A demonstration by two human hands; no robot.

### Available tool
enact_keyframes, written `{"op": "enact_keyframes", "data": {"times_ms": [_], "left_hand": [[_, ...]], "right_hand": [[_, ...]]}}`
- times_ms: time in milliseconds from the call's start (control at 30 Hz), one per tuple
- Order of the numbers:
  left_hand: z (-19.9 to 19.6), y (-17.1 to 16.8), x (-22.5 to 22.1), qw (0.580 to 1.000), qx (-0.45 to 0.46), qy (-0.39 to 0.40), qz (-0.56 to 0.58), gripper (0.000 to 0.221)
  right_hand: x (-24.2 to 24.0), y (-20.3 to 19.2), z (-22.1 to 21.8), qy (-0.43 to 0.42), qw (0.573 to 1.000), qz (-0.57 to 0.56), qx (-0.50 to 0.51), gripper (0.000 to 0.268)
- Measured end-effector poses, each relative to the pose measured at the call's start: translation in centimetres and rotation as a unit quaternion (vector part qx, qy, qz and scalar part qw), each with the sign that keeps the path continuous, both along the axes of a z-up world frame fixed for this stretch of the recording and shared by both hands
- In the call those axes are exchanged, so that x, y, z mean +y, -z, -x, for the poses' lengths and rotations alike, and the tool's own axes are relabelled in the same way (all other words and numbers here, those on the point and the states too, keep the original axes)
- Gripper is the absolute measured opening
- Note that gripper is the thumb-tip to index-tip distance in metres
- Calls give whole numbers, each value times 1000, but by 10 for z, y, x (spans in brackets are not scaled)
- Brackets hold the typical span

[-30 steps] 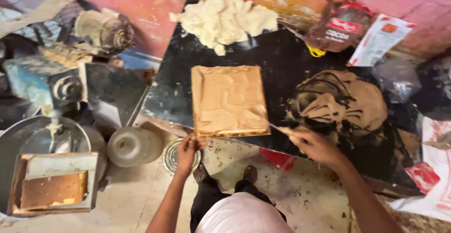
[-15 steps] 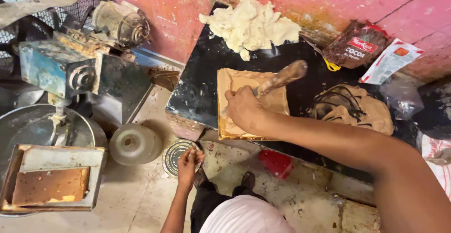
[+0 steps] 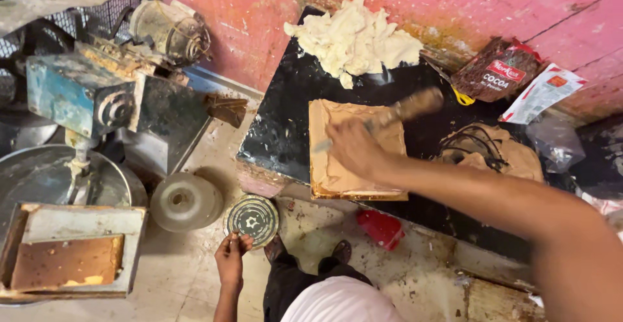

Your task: The person spreads frosting onto a square cake using a metal spatula and a wooden tool. They take frosting from a pile on a dark table and smooth it over the top and sides of the cake.

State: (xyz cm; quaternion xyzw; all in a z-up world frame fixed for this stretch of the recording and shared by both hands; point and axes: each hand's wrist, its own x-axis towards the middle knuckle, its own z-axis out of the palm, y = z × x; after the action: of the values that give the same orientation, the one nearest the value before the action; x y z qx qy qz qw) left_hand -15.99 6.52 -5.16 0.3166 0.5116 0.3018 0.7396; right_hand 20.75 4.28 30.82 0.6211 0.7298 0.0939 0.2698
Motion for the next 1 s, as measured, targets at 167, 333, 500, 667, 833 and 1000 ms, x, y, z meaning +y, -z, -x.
{"op": "enact_keyframes", "data": {"times_ms": [167,333,500,667,833,1000], "left_hand": [[-18,-3,11,999,-23,8,-22,36],[-34,-15,9,999,-8,32,-43,38],[-51,-34,0,997,-25,55,-38,39],[-104,-49,16,993,-58,103,3,42],[-161,-62,19,986,-90,131,46,48],[-181,-71,-16,979,-138,129,75,55]], "right_hand": [[37,18,-34,47,999,-16,-21,15],[-13,4,-18,68,971,-50,223,15],[-109,-6,-9,246,885,-109,380,23],[-251,78,-37,361,705,-361,493,30],[-399,186,-88,489,542,-498,468,8],[-477,200,-137,575,575,-533,233,21]]}}
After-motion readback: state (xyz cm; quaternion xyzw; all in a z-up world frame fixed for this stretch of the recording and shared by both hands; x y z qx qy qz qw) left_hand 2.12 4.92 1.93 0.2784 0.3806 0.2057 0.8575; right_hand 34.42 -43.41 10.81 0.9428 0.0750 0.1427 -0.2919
